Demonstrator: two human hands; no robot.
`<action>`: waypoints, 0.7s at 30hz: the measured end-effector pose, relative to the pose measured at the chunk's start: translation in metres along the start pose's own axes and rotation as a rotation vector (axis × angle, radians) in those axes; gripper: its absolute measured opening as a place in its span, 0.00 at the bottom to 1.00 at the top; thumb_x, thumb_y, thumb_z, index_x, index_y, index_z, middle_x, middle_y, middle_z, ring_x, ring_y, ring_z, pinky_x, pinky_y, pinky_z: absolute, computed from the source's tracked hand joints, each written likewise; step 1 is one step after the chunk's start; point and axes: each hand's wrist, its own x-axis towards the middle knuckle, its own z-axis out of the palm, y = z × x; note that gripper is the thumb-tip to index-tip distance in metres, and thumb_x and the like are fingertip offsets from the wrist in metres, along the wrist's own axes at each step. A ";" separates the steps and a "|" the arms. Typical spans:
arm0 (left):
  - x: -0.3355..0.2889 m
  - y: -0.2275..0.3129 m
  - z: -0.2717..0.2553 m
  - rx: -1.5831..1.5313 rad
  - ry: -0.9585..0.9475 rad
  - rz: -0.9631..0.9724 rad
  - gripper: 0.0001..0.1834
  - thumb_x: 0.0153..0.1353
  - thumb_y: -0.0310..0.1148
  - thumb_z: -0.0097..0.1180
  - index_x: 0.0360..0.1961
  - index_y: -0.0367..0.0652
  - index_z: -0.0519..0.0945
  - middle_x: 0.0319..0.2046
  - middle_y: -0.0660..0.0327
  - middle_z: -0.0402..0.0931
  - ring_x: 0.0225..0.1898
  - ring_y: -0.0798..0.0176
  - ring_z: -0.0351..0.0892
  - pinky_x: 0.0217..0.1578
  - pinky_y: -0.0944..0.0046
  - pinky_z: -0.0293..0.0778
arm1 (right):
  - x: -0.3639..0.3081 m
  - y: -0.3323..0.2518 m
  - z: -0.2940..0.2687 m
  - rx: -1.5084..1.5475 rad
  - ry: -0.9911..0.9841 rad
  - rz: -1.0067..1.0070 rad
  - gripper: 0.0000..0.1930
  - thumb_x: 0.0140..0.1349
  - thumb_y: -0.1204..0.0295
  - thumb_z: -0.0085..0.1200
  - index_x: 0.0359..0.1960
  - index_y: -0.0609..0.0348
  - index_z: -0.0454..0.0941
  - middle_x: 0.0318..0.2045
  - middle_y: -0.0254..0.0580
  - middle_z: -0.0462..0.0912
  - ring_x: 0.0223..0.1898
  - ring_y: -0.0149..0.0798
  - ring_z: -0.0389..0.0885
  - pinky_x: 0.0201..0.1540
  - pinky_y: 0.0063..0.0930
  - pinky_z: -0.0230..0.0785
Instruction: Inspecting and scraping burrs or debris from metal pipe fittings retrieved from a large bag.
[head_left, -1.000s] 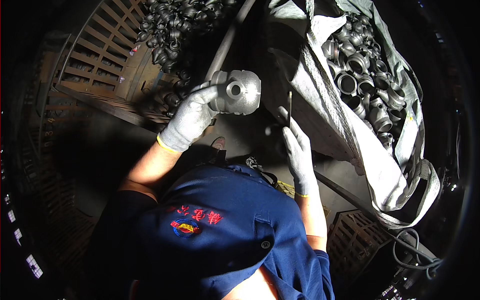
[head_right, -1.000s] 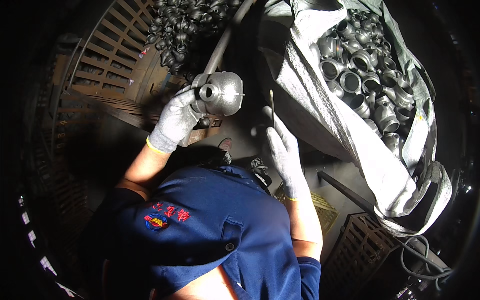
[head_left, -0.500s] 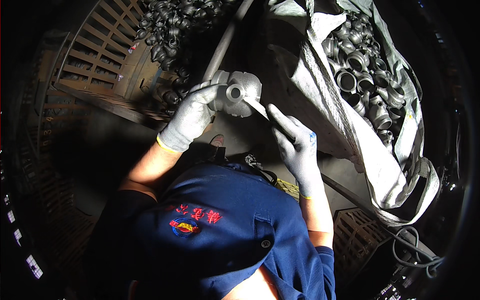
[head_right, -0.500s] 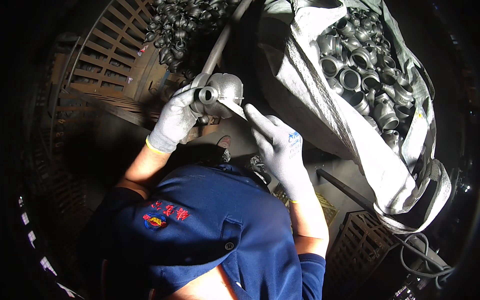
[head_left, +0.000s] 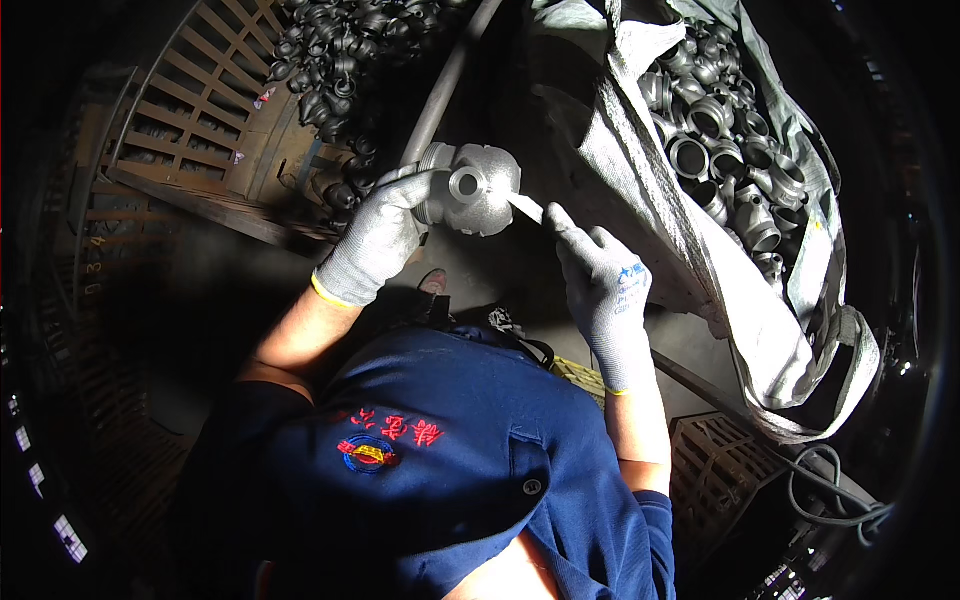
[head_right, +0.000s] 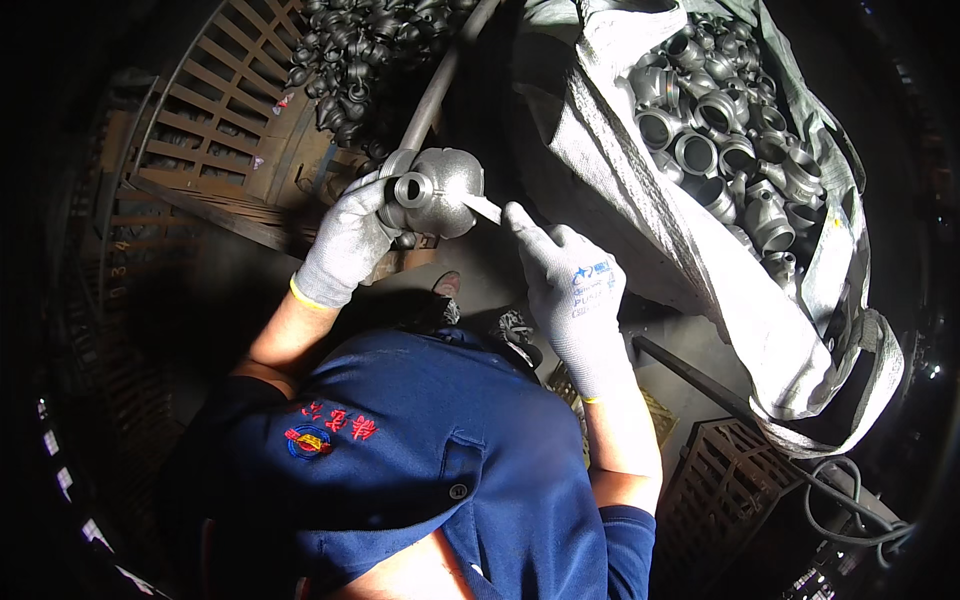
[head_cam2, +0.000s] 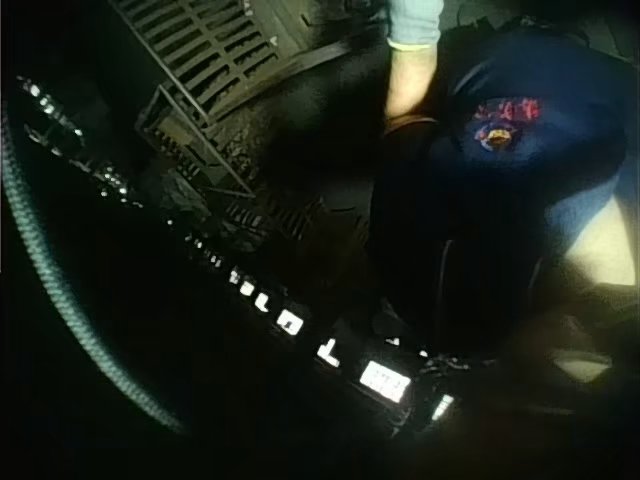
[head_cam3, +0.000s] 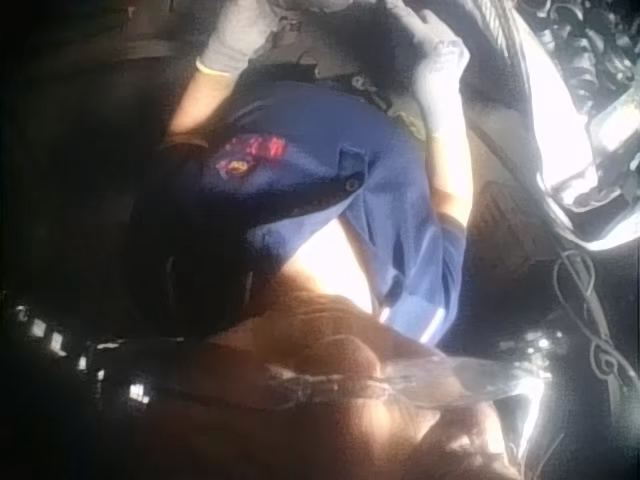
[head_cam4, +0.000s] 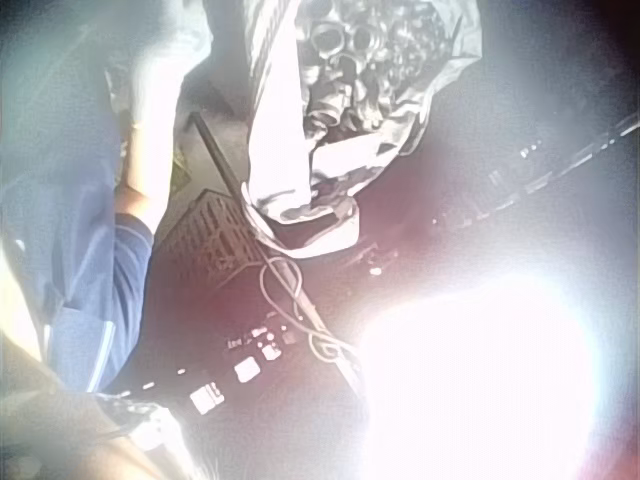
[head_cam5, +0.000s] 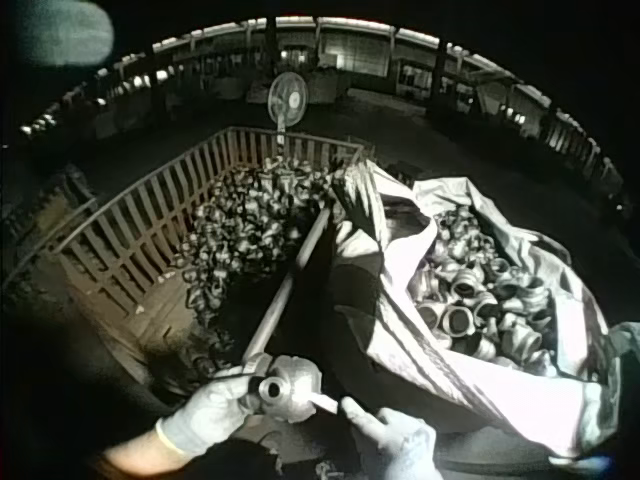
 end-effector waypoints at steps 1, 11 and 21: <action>0.000 0.004 0.003 -0.034 -0.060 0.018 0.20 0.67 0.37 0.44 0.58 0.44 0.71 0.46 0.63 0.78 0.43 0.66 0.80 0.31 0.67 0.77 | -0.001 0.000 0.000 -0.021 -0.009 0.026 0.23 0.55 0.75 0.57 0.54 0.38 0.78 0.23 0.39 0.74 0.23 0.41 0.76 0.27 0.33 0.70; 0.002 -0.007 0.006 0.111 0.036 0.045 0.17 0.68 0.36 0.43 0.54 0.42 0.73 0.48 0.59 0.77 0.47 0.60 0.80 0.41 0.59 0.82 | -0.004 -0.007 0.008 0.396 0.023 0.143 0.23 0.56 0.76 0.55 0.55 0.43 0.76 0.23 0.43 0.74 0.26 0.44 0.76 0.32 0.33 0.69; 0.003 -0.018 0.001 0.071 0.053 0.084 0.16 0.67 0.34 0.45 0.53 0.44 0.75 0.45 0.60 0.79 0.43 0.64 0.81 0.35 0.65 0.77 | -0.006 -0.015 -0.001 0.308 -0.046 0.121 0.23 0.57 0.75 0.56 0.55 0.42 0.76 0.23 0.41 0.74 0.26 0.45 0.77 0.30 0.35 0.69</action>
